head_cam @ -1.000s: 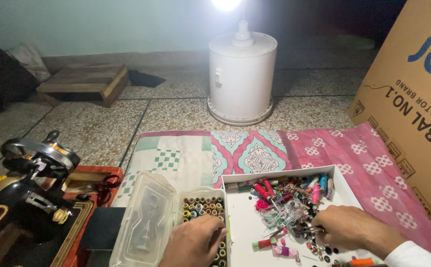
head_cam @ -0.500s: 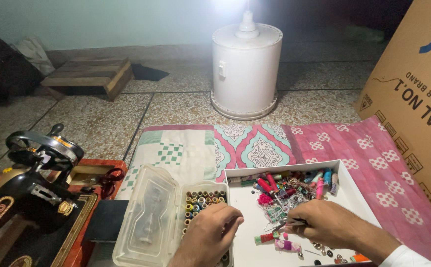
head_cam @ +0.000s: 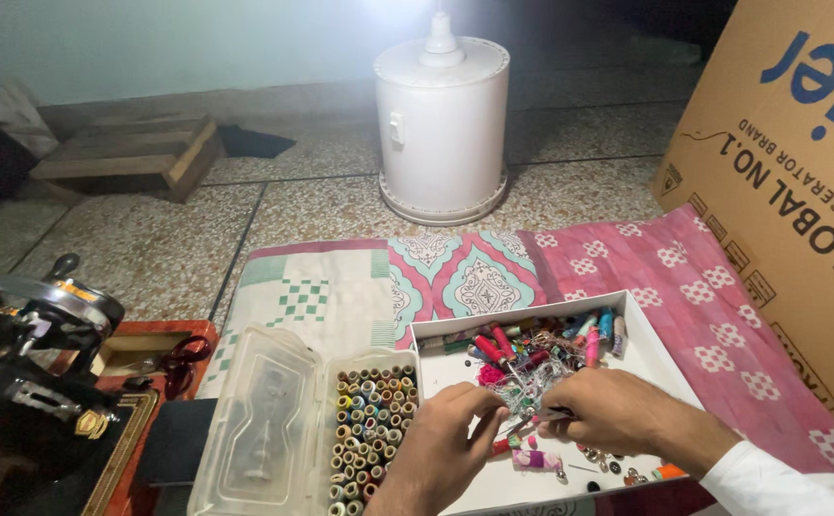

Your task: The person sorts through sewing materials in a white tray, picking up spools of thread and metallic components by hand and placing them into a separate clear plastic container.

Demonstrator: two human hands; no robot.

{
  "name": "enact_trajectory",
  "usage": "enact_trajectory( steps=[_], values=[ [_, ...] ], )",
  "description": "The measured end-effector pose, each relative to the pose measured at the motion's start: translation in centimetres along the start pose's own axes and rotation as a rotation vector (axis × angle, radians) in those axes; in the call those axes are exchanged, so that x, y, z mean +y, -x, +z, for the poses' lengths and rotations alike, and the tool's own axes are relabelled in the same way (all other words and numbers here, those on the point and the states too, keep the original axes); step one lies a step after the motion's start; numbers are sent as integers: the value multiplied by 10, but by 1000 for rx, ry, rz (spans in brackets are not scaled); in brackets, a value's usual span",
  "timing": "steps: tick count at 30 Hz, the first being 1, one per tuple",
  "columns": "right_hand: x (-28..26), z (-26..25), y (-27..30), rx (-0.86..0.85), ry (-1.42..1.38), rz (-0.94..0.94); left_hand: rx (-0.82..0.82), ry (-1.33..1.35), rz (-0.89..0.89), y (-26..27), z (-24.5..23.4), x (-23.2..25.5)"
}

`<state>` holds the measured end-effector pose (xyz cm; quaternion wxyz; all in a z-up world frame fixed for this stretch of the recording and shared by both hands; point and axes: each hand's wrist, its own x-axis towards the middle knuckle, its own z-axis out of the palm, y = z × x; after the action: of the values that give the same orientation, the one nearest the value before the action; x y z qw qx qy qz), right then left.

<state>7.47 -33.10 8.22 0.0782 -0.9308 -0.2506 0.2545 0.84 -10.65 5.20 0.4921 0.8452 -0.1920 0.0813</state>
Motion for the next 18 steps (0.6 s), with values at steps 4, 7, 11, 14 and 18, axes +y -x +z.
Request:
enact_trajectory(
  steps=[4, 7, 11, 14, 18],
  values=[
    [25, 9, -3, -121, 185, 183, -46, 19, 19, -8, 16, 4],
    [48, 25, -14, -171, 452, 322, -85, 30, -35, -13, 24, 7],
    [67, 47, -22, -222, 452, 386, -112, 47, -6, -12, 25, 7],
    [72, 63, -34, -178, 455, 394, -126, 44, -8, -9, 22, 7],
    [75, 70, -37, -134, 474, 384, -132, 66, -53, -5, 18, 9]
  ],
)
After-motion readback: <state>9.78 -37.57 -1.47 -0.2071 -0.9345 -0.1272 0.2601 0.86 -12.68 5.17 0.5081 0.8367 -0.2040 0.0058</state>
